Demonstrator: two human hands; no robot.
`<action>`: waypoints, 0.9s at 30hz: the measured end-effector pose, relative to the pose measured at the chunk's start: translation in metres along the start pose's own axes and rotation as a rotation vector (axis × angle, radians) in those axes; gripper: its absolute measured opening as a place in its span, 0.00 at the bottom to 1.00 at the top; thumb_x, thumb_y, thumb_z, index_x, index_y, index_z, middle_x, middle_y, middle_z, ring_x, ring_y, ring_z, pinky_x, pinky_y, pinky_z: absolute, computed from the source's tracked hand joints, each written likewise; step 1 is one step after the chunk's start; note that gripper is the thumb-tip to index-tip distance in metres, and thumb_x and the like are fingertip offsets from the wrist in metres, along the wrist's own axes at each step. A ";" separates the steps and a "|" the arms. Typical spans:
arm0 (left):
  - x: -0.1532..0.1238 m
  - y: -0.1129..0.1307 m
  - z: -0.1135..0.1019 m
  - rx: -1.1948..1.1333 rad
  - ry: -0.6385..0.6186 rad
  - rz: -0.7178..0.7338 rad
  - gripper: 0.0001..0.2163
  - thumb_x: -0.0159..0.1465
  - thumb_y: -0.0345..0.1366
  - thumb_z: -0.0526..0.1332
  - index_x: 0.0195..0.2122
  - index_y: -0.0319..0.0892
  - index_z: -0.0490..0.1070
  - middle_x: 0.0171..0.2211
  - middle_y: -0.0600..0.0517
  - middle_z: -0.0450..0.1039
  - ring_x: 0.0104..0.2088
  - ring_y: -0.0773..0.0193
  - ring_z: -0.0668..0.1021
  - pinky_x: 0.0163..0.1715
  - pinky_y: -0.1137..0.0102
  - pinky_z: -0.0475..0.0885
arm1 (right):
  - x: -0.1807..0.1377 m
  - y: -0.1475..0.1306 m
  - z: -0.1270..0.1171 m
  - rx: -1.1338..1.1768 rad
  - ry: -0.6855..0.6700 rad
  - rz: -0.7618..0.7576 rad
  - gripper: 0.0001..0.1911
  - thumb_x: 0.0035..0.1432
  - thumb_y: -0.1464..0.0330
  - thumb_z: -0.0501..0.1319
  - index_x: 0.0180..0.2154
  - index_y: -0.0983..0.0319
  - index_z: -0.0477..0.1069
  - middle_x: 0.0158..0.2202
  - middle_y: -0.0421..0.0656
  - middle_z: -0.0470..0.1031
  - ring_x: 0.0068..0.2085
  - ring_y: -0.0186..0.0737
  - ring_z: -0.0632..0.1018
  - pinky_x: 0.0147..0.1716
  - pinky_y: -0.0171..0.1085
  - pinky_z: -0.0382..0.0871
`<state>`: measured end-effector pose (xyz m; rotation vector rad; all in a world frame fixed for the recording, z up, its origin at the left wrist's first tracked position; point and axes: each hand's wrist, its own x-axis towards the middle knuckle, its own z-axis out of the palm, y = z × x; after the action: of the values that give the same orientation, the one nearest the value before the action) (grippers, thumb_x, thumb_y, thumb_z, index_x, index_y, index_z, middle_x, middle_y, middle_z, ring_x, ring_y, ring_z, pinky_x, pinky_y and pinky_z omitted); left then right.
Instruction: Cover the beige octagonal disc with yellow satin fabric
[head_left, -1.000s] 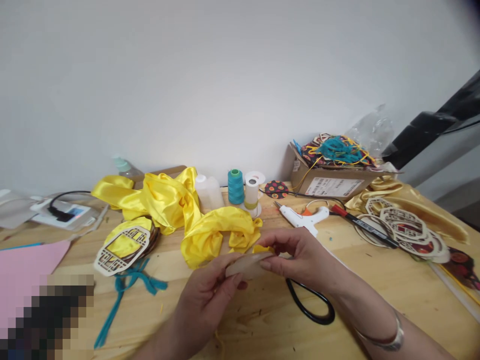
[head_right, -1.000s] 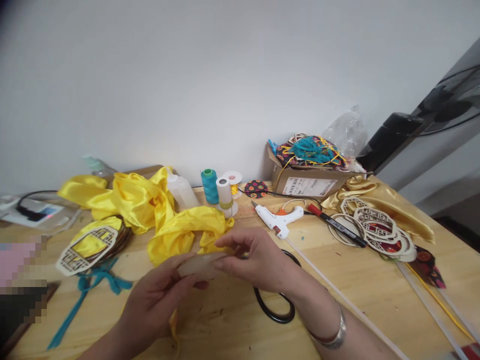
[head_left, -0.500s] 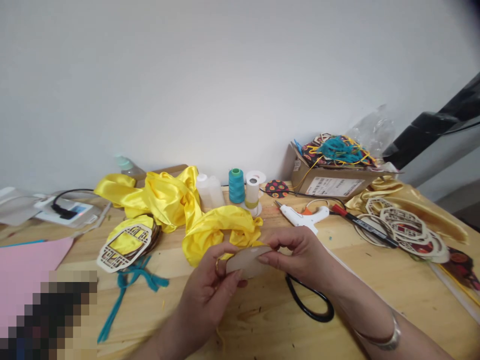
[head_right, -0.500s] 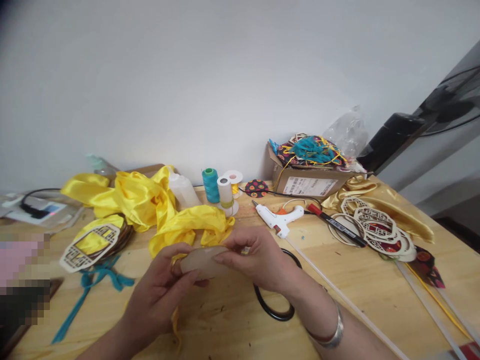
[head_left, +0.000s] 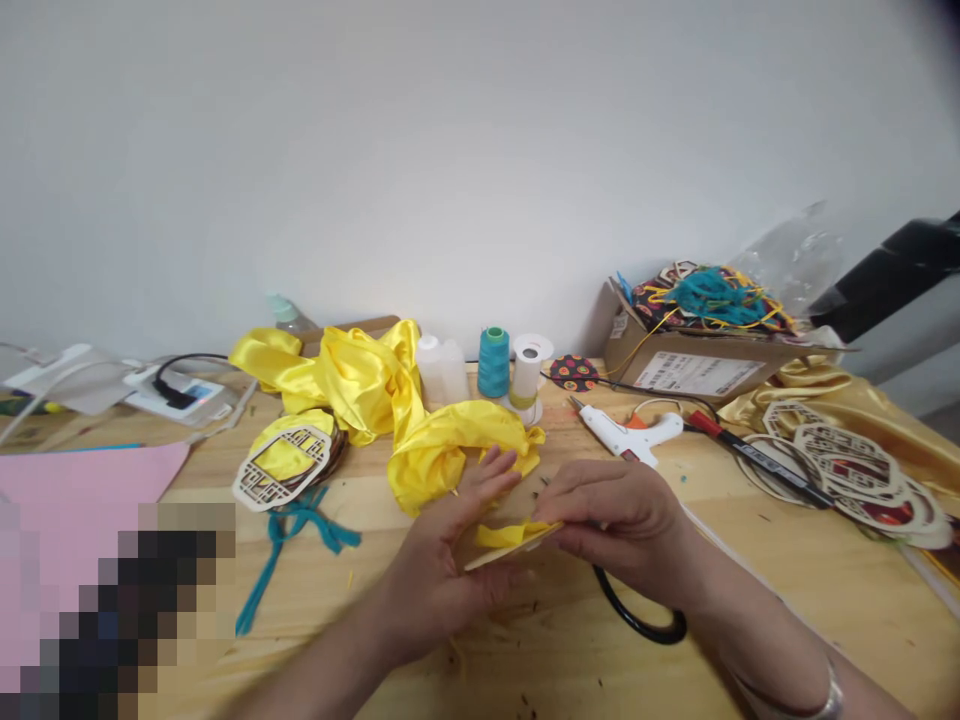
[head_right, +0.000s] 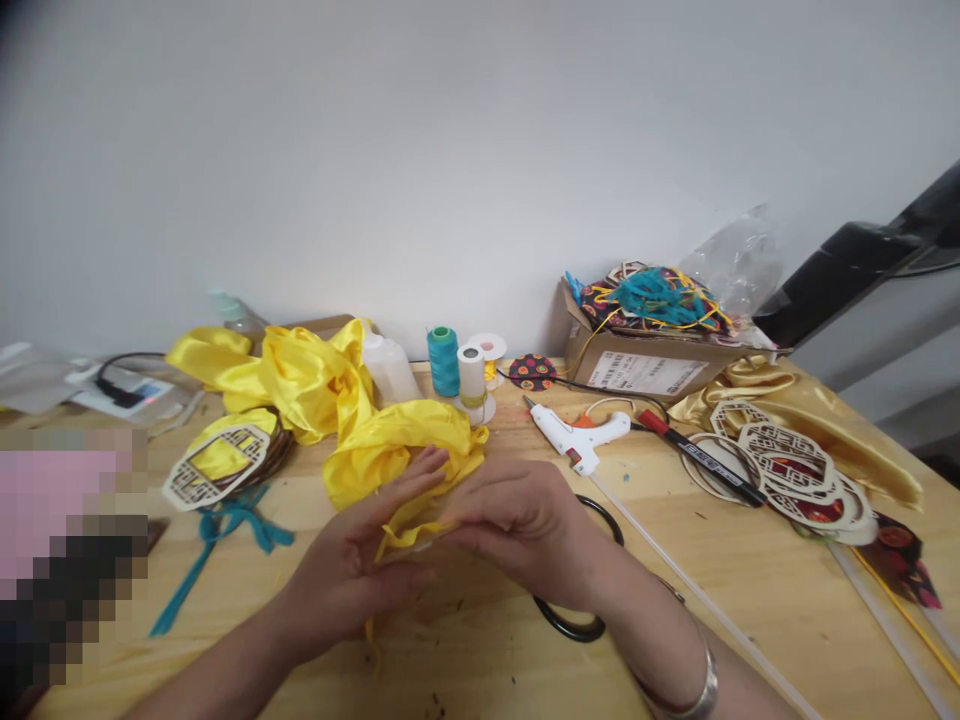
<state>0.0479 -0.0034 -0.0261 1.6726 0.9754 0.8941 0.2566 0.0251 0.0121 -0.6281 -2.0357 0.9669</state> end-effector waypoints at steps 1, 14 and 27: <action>0.000 -0.001 0.000 0.015 0.005 0.027 0.27 0.54 0.35 0.67 0.56 0.51 0.64 0.65 0.49 0.52 0.64 0.54 0.53 0.62 0.55 0.49 | 0.000 0.000 0.001 0.002 0.003 -0.011 0.06 0.55 0.75 0.62 0.35 0.63 0.77 0.31 0.44 0.78 0.33 0.34 0.77 0.34 0.31 0.71; 0.000 0.005 0.007 -0.275 0.011 -0.116 0.08 0.59 0.30 0.61 0.28 0.44 0.60 0.43 0.49 0.74 0.45 0.61 0.74 0.42 0.69 0.69 | -0.004 0.008 0.009 -0.013 0.018 -0.023 0.09 0.56 0.74 0.62 0.39 0.60 0.77 0.35 0.45 0.80 0.36 0.37 0.79 0.36 0.35 0.72; 0.004 0.012 0.007 -0.075 0.041 -0.137 0.11 0.60 0.32 0.58 0.44 0.46 0.72 0.38 0.53 0.77 0.39 0.62 0.76 0.40 0.69 0.70 | -0.003 0.010 0.013 -0.084 0.044 0.087 0.07 0.57 0.69 0.61 0.37 0.60 0.78 0.30 0.44 0.79 0.32 0.36 0.77 0.31 0.33 0.70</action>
<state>0.0586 -0.0050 -0.0160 1.5105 1.0578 0.8653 0.2489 0.0233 -0.0028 -0.7818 -2.0321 0.9132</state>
